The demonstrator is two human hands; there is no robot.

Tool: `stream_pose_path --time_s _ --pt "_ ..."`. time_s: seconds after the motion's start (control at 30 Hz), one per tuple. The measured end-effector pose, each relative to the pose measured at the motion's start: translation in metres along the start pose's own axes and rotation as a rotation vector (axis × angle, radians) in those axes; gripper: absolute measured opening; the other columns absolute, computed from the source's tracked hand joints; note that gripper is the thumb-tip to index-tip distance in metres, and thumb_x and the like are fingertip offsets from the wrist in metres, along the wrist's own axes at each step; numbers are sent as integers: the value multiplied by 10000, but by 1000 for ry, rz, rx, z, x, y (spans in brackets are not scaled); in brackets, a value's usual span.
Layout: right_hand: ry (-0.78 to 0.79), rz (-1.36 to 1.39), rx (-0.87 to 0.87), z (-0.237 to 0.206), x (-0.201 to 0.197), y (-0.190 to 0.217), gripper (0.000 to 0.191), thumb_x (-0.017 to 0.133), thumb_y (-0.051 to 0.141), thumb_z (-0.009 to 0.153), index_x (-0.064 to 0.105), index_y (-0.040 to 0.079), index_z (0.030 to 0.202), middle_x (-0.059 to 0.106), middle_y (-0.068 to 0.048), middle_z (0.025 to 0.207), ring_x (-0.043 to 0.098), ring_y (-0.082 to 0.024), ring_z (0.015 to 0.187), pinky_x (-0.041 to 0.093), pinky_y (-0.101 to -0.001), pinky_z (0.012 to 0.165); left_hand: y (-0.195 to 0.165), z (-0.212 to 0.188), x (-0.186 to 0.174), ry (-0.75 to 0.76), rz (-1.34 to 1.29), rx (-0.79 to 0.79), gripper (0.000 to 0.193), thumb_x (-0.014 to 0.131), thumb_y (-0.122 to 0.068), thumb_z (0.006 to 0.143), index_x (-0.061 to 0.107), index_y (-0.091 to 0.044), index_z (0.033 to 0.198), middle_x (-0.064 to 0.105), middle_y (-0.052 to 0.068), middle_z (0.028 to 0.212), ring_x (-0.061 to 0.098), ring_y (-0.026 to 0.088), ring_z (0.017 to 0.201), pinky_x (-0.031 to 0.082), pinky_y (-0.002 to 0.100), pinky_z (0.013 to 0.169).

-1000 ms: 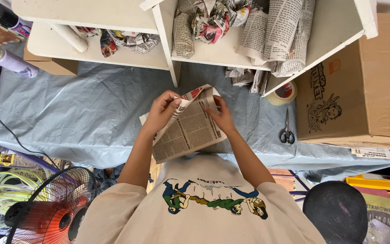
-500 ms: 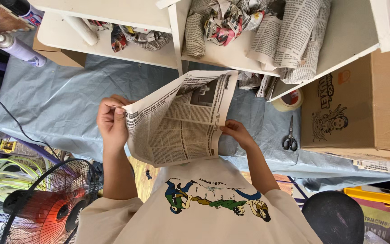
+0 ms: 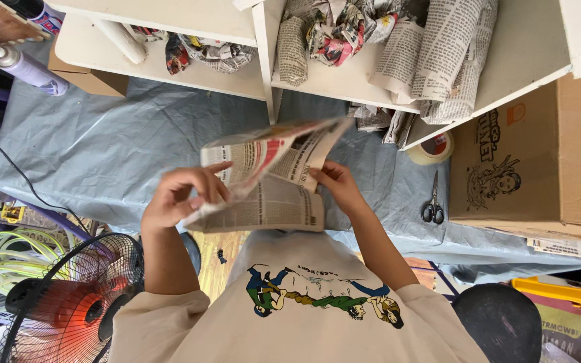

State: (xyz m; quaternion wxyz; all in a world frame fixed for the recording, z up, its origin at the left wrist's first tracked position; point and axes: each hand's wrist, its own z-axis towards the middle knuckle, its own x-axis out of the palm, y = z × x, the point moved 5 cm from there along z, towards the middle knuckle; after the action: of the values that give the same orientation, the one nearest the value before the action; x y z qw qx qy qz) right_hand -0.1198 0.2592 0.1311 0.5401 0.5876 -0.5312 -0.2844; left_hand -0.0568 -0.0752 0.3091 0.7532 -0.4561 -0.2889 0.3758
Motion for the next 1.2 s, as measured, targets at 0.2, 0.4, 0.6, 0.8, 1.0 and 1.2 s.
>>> stream_pose_path --time_s 0.2,0.4,0.6,0.8,1.0,1.2 --pt "19 -302 -568 -42 89 109 112 758 79 942 690 42 1024 563 -148 1390 619 -234 1276 543 -372 1066 10 45 38 -197 191 -327 514 686 -283 970 496 -58 1392 523 69 1350 450 245 1406 479 437 1136" --pt "76 -553 -864 -65 138 172 342 845 121 818 639 81 1088 252 -292 1641 313 -430 1561 312 -524 1249 -2 74 68 -263 300 -289 528 652 -235 946 509 -37 1414 656 84 1284 682 198 1102 613 337 826" --pt "63 -212 -677 -45 124 169 670 754 100 963 378 109 1517 131 -192 1738 308 -345 1602 461 -492 1243 21 63 48 -385 413 -269 297 504 -198 1119 668 12 1249 680 33 803 546 71 760 486 248 684" --pt "77 -280 -626 -23 115 150 886 784 106 937 241 103 1637 234 -128 1680 392 -306 1514 504 -471 1147 61 60 38 -312 246 -346 355 559 -238 1131 733 45 1256 597 21 828 509 64 811 467 258 706" --pt "45 -238 -582 -19 115 136 881 814 158 963 269 92 1652 380 -114 1619 466 -259 1479 450 -461 1229 70 72 52 -301 1 -235 338 606 -195 1076 682 35 1312 743 121 1253 690 167 1148 564 329 1010" --pt "41 -341 -572 -24 116 141 978 877 253 871 287 107 1638 394 -112 1553 490 -265 1424 498 -452 1167 71 74 44 -257 -11 -327 341 679 -137 1003 678 48 1289 742 132 1227 702 170 1135 570 318 996"
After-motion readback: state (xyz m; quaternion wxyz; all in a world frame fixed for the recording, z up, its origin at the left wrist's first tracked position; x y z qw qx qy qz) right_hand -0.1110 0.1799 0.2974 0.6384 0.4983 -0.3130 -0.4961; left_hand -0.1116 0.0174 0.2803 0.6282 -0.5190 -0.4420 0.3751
